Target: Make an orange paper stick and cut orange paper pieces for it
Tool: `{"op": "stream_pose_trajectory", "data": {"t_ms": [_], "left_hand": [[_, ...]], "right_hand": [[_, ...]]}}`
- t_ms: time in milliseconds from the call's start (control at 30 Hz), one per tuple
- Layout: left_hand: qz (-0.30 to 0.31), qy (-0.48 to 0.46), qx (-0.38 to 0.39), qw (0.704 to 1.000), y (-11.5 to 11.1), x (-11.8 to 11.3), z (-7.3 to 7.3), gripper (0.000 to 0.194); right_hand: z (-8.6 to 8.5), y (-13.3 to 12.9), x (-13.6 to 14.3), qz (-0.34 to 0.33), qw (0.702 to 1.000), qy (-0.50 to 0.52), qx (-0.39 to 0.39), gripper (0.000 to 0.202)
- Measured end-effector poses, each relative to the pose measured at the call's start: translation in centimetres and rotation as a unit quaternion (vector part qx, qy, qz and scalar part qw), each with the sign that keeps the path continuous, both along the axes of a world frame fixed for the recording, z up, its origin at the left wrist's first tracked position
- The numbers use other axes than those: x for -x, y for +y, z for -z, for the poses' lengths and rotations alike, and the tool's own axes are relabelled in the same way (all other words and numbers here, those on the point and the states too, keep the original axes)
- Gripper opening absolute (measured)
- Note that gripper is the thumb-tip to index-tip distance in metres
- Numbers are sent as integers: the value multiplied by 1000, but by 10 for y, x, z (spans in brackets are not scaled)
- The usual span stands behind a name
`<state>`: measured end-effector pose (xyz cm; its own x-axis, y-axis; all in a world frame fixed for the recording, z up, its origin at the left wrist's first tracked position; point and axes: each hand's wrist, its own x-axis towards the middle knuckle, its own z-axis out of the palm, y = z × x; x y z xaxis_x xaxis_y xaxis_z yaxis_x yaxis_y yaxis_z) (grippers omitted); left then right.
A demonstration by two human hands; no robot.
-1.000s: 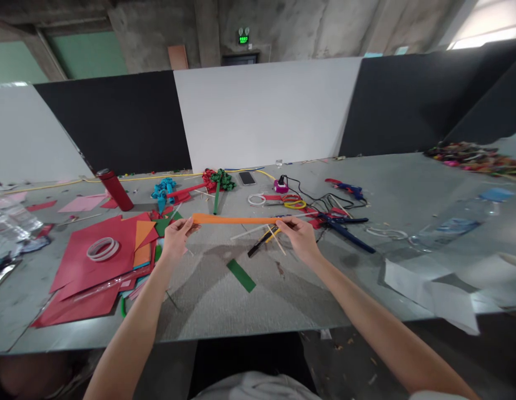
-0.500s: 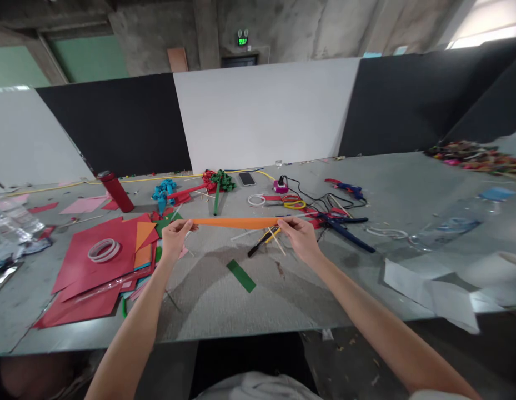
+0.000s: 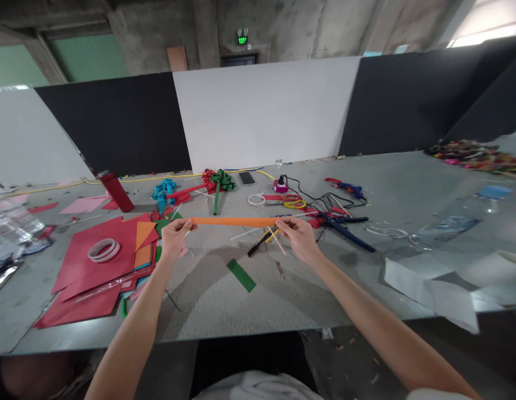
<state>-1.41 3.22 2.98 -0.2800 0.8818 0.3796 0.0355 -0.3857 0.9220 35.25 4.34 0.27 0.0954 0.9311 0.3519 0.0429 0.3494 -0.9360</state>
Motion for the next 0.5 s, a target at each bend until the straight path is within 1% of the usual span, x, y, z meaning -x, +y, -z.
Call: {"op": "stream_pose_trajectory", "data": {"t_ms": [133, 333, 433, 500], "left_hand": [[-15, 6, -15, 1000, -2, -2, -1, 23], [-38, 21, -27, 999, -7, -7, -4, 21], [-45, 14, -24, 999, -8, -8, -4, 22], [-46, 8, -26, 999, -7, -8, -3, 23]], "right_hand": [[-8, -7, 4, -54, 992, 79, 87, 42], [-13, -12, 4, -81, 978, 115, 151, 42], [-13, -11, 4, -99, 972, 141, 162, 41], [-13, -10, 5, -114, 970, 161, 142, 38]]}}
